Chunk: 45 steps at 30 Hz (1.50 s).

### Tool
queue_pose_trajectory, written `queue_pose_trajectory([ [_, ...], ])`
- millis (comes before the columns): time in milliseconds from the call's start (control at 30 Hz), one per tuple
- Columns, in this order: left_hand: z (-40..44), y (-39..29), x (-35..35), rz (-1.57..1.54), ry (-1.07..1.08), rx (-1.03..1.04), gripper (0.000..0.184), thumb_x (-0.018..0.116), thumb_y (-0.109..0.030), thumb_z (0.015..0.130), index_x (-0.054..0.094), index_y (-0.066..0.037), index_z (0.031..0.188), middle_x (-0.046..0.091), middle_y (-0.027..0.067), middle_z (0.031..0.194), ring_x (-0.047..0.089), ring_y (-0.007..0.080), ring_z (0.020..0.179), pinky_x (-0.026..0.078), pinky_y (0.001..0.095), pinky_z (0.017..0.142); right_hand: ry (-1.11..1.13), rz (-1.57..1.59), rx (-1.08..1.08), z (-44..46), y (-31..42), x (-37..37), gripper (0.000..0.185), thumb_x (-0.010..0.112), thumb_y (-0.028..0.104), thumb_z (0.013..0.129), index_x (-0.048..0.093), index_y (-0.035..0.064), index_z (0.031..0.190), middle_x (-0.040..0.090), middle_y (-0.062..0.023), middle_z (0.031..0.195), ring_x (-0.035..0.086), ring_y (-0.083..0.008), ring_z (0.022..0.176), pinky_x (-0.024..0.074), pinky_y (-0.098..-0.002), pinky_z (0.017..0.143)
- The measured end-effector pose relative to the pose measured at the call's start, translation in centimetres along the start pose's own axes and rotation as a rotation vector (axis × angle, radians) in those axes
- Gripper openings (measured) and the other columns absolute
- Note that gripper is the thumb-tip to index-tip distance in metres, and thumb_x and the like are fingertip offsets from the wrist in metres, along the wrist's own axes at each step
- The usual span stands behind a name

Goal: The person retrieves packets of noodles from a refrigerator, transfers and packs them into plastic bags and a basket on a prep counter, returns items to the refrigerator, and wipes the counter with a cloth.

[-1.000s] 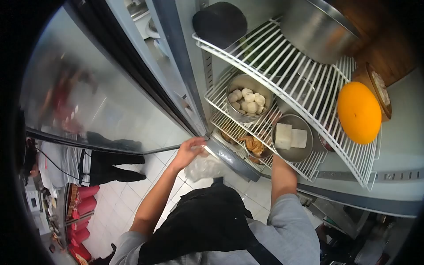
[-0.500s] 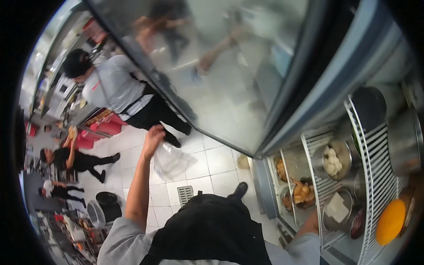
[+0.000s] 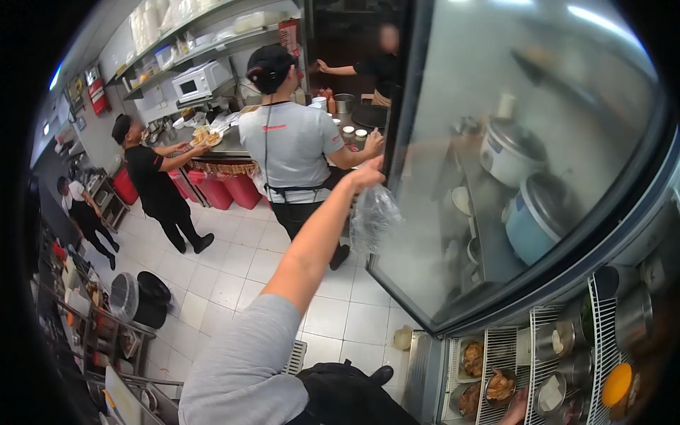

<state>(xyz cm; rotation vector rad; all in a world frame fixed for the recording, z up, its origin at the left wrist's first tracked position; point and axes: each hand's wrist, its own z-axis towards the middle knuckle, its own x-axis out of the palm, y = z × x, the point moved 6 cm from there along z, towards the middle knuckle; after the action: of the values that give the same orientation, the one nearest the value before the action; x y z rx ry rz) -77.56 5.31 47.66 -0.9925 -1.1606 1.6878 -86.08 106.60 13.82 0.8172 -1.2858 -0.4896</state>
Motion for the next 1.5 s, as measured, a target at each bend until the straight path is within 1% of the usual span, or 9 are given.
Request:
queue_pose_trajectory([
  [33,0.5,0.8,0.2,-0.089,0.026,0.128,0.073,0.055,0.012,0.067,0.053,-0.005,0.138,0.064,0.0046,0.126,0.059,0.0178,0.118,0.044,0.0275,0.098,-0.673,-0.552,-0.087,-3.9,1.1,6.6,0.039,0.053,0.031,0.106,0.055,0.0043,0.134,0.068,-0.0133,0.122,0.067,-0.0216,0.101,0.0542,-0.0324,0.08],
  [467,-26.2,-4.1,-1.2,-0.21,0.261,0.124,0.071,0.05,0.01,0.069,0.054,-0.003,0.139,0.063,0.0086,0.132,0.055,0.021,0.131,0.036,0.0371,0.118,0.241,-0.808,0.106,-17.8,-2.5,64.2,0.038,0.066,0.013,0.099,0.054,0.0013,0.133,0.061,-0.0164,0.132,0.066,-0.0246,0.112,0.0572,-0.0347,0.088],
  [667,-41.6,2.8,3.2,-0.192,0.341,-0.126,0.055,0.051,0.005,0.076,0.063,0.001,0.129,0.069,0.0125,0.121,0.068,0.0249,0.109,0.05,0.0391,0.102,0.497,-0.933,-0.695,-21.5,3.0,77.3,0.07,0.064,0.047,0.096,0.042,0.0039,0.147,0.045,-0.0215,0.152,0.049,-0.0294,0.135,0.0496,-0.0396,0.1],
  [900,-73.7,32.7,2.0,0.712,0.059,-0.698,0.022,0.066,-0.021,0.084,0.077,-0.003,0.092,0.072,0.0257,0.103,0.069,0.0414,0.1,0.056,0.0461,0.089,0.323,-0.87,-1.149,-26.8,7.7,70.4,0.109,0.06,0.076,0.086,0.024,0.0019,0.158,0.033,-0.0246,0.159,0.031,-0.0364,0.149,0.032,-0.0506,0.117],
  [1100,-96.0,25.7,1.5,0.712,-0.08,-1.303,0.047,0.072,-0.043,0.087,0.076,0.003,0.099,0.072,0.0267,0.106,0.069,0.0437,0.103,0.056,0.0467,0.089,0.036,-0.957,-1.169,-31.7,13.2,60.1,0.091,0.069,0.048,0.087,0.032,-0.0011,0.154,0.048,-0.0224,0.142,0.047,-0.0331,0.124,0.0434,-0.0484,0.104],
  [1300,-97.0,21.7,1.4,0.721,-0.174,-1.196,0.05,0.068,-0.048,0.087,0.077,0.001,0.095,0.073,0.0252,0.104,0.07,0.0416,0.1,0.056,0.0466,0.091,-0.12,-1.019,-1.062,-31.4,20.9,54.2,0.076,0.077,0.021,0.089,0.039,-0.0041,0.149,0.063,-0.0202,0.125,0.064,-0.0297,0.099,0.0548,-0.0463,0.091],
  [1367,-95.0,20.6,1.7,0.694,-0.191,-1.173,0.048,0.069,-0.047,0.087,0.077,0.0,0.094,0.074,0.0241,0.101,0.07,0.04,0.1,0.056,0.0461,0.09,-0.276,-1.179,-1.103,-28.9,23.1,47.2,0.094,0.079,0.035,0.091,0.025,-0.0019,0.158,0.035,-0.025,0.158,0.04,-0.0318,0.143,0.0341,-0.0447,0.118],
  [1400,-94.0,20.3,1.7,0.713,-0.208,-1.148,0.046,0.069,-0.046,0.087,0.078,-0.001,0.094,0.074,0.0229,0.098,0.071,0.0377,0.098,0.056,0.0452,0.09,-0.433,-1.252,-1.143,-30.7,22.8,50.8,0.088,0.081,0.016,0.089,0.028,-0.0028,0.157,0.037,-0.0234,0.157,0.045,-0.0313,0.138,0.0369,-0.0423,0.116],
  [1500,-90.6,19.4,2.0,0.71,-0.255,-1.026,0.046,0.07,-0.046,0.087,0.078,-0.001,0.094,0.074,0.023,0.099,0.072,0.0375,0.097,0.056,0.0452,0.089,-0.631,-1.424,-1.326,-32.3,21.8,55.8,0.087,0.081,0.026,0.09,0.031,-0.0021,0.155,0.037,-0.0254,0.157,0.042,-0.0352,0.142,0.0364,-0.0453,0.117],
])
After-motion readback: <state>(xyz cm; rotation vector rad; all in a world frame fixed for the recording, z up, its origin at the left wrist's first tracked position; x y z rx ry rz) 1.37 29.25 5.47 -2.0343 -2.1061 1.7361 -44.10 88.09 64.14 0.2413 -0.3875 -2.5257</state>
